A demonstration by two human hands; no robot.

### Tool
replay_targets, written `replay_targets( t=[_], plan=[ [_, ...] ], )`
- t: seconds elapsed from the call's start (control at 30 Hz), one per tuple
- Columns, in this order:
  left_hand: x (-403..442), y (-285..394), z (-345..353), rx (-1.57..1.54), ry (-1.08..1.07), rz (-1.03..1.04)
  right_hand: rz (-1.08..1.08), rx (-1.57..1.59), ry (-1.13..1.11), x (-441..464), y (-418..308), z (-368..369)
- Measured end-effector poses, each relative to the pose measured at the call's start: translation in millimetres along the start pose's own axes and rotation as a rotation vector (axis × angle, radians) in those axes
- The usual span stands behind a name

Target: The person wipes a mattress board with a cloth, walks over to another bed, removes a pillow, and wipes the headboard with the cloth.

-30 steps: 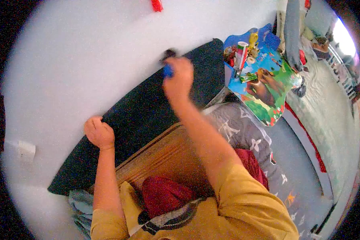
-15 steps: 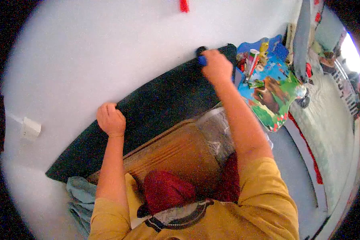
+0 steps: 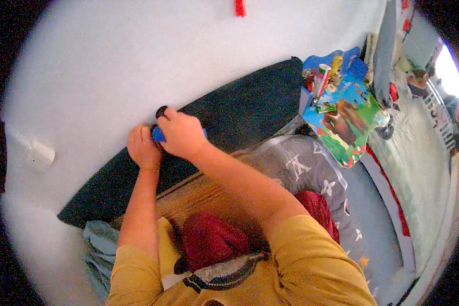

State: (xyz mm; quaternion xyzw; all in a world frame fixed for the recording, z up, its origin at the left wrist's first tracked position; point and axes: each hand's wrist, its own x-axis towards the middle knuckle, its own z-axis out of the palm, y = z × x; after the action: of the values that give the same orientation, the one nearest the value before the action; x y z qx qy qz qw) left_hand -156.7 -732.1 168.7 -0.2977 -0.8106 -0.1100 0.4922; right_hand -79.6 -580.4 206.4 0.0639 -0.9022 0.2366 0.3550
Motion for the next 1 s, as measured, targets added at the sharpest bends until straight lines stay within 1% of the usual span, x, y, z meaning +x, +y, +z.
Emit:
replay_targets(
  t=[0.07,0.13,0.23,0.33,0.37,0.4,0.47,0.53,0.6,0.63,0.67,0.7,0.73,0.77,0.8,0.83,0.87,0.93,0.97,1.0],
  plan=[
    [-0.7,-1.8,-1.6,-0.007,-0.015,0.023,0.031,-0.035,-0.126,1.8,10.3,-20.1],
    [-0.5,-1.0,-0.8,-0.001,-0.011,0.017,0.069,-0.087,-0.178,5.5,41.1,-42.8],
    [0.3,1.0,0.6,-0.027,0.014,0.026,0.255,-0.302,-0.158,9.4,102.3,-83.9],
    [0.1,0.2,-1.0,-0.024,0.025,0.041,0.361,-0.404,0.046,-0.6,180.6,-116.3],
    [0.6,0.7,-1.7,-0.02,0.019,0.039,0.46,-0.43,0.077,2.3,192.8,-130.9],
    [1.0,1.2,-2.1,-0.017,0.014,0.036,0.464,-0.49,0.147,0.7,217.6,-137.2],
    [1.9,2.6,-1.0,-0.007,0.038,0.04,0.563,-0.527,0.176,5.1,227.2,-144.4],
    [0.3,5.0,-1.0,0.001,0.035,0.025,0.592,-0.572,0.115,11.8,207.2,-133.3],
    [2.0,5.2,0.4,0.012,0.012,-0.002,0.52,-0.496,0.12,7.3,181.2,-110.0],
    [3.4,5.6,0.6,0.021,0.01,-0.003,0.484,-0.401,0.118,4.8,165.6,-94.8],
    [3.8,5.7,0.1,0.032,0.005,-0.003,0.472,-0.351,0.075,5.5,134.4,-85.9],
    [3.0,5.7,-1.9,0.045,-0.002,-0.002,0.361,-0.291,0.125,1.0,116.5,-67.7],
    [1.6,6.0,-4.8,0.041,-0.063,-0.022,0.346,-0.243,0.086,2.6,92.7,-58.5],
    [3.0,6.4,-5.6,0.042,-0.118,-0.044,0.316,-0.124,0.055,2.6,72.0,-56.1],
    [6.5,4.7,-5.7,0.048,-0.167,-0.065,0.231,0.054,0.138,-0.6,67.1,-39.3],
    [7.4,4.3,-6.7,0.031,-0.181,-0.095,0.432,0.341,-0.032,1.2,54.3,-47.5],
    [7.9,3.1,-7.4,0.053,-0.122,-0.078,0.619,0.632,-0.221,2.0,41.5,-56.6],
    [8.7,1.4,-21.4,-0.179,-0.118,-0.127,0.905,1.403,-0.045,-20.4,16.3,-68.9],
    [5.8,4.2,-34.3,-0.216,-0.044,-0.175,0.958,1.587,-0.186,-32.4,33.4,-67.5],
    [1.1,10.4,-47.0,-0.261,0.03,-0.216,1.088,1.658,-0.184,-41.5,23.8,-86.5]
  ],
)
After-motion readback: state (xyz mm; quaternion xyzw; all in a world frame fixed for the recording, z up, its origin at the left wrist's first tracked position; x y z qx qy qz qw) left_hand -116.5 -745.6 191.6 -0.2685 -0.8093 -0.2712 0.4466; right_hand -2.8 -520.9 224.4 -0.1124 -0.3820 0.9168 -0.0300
